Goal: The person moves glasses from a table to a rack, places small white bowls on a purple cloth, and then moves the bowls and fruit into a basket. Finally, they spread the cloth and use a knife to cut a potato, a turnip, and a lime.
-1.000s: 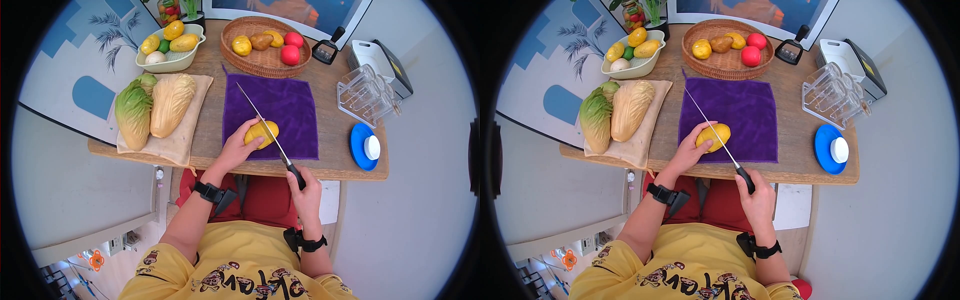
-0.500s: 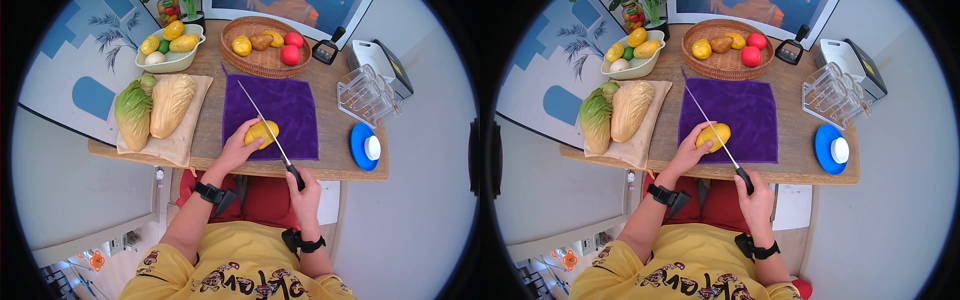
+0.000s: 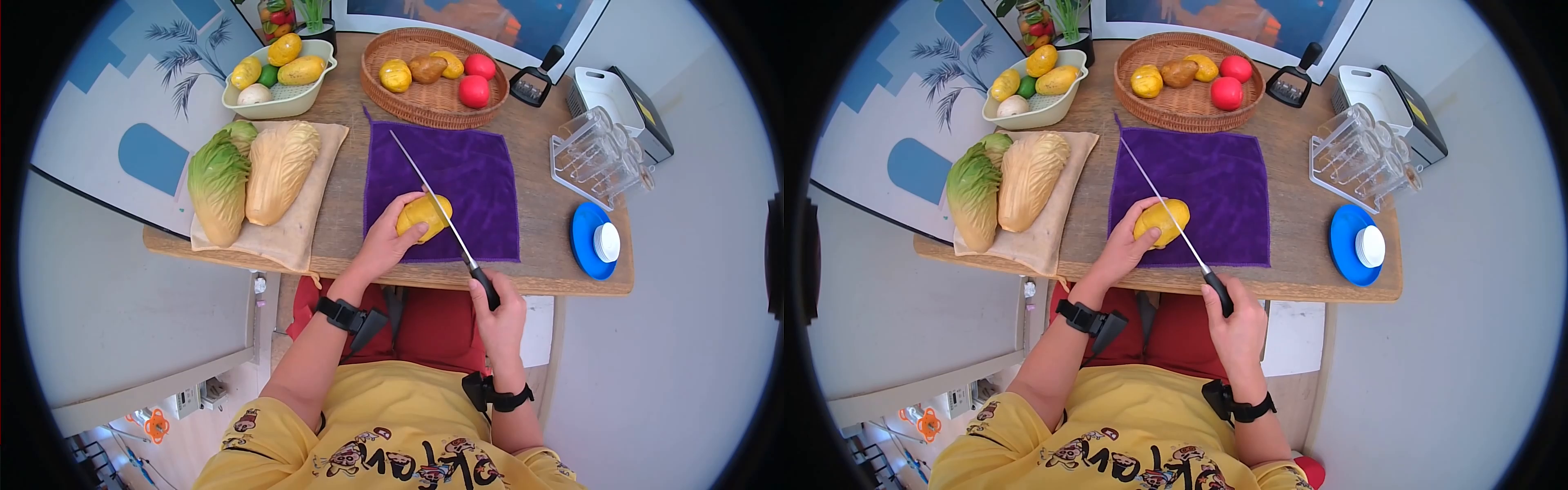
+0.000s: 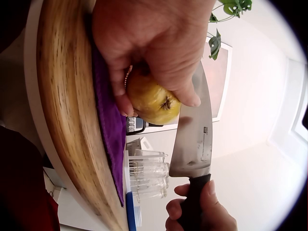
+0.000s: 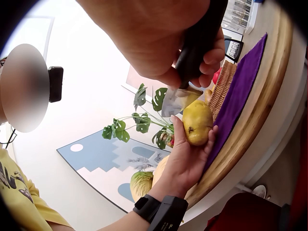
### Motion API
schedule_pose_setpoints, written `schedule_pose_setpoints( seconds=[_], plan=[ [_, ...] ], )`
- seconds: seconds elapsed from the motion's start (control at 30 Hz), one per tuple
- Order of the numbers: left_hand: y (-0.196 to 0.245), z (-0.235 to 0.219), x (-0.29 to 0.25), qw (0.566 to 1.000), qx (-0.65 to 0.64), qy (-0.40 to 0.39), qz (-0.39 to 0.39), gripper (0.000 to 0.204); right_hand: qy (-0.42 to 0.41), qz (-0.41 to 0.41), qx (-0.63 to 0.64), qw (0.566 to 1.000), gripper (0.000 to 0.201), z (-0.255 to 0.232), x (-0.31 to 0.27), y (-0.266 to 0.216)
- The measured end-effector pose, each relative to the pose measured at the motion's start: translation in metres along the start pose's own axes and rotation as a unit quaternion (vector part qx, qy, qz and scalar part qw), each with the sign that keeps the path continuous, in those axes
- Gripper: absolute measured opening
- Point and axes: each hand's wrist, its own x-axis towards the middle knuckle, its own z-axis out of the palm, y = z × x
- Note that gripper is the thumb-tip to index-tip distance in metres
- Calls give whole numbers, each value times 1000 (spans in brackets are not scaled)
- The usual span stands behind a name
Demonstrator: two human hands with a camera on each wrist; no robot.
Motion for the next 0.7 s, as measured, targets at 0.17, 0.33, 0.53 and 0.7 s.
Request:
schedule_pose_setpoints(
  seconds=[0.17, 0.33, 0.53, 0.7],
  plan=[
    [4, -1, 0, 1000, 23, -6, -5, 46, -30, -6, 12, 999, 24, 3, -2, -9],
    [-4, -3, 1, 1000, 18, -2, 1, 48, -6, -10, 23, 1000, 25, 3, 0, -7],
    [-7, -3, 2, 1000, 11, 0, -10, 47, -10, -3, -14, 1000, 25, 2, 0, -3],
    [2, -2, 1, 1000, 10, -12, -25, 46, -27, -16, 2, 1000, 25, 4, -1, -7]
  ],
)
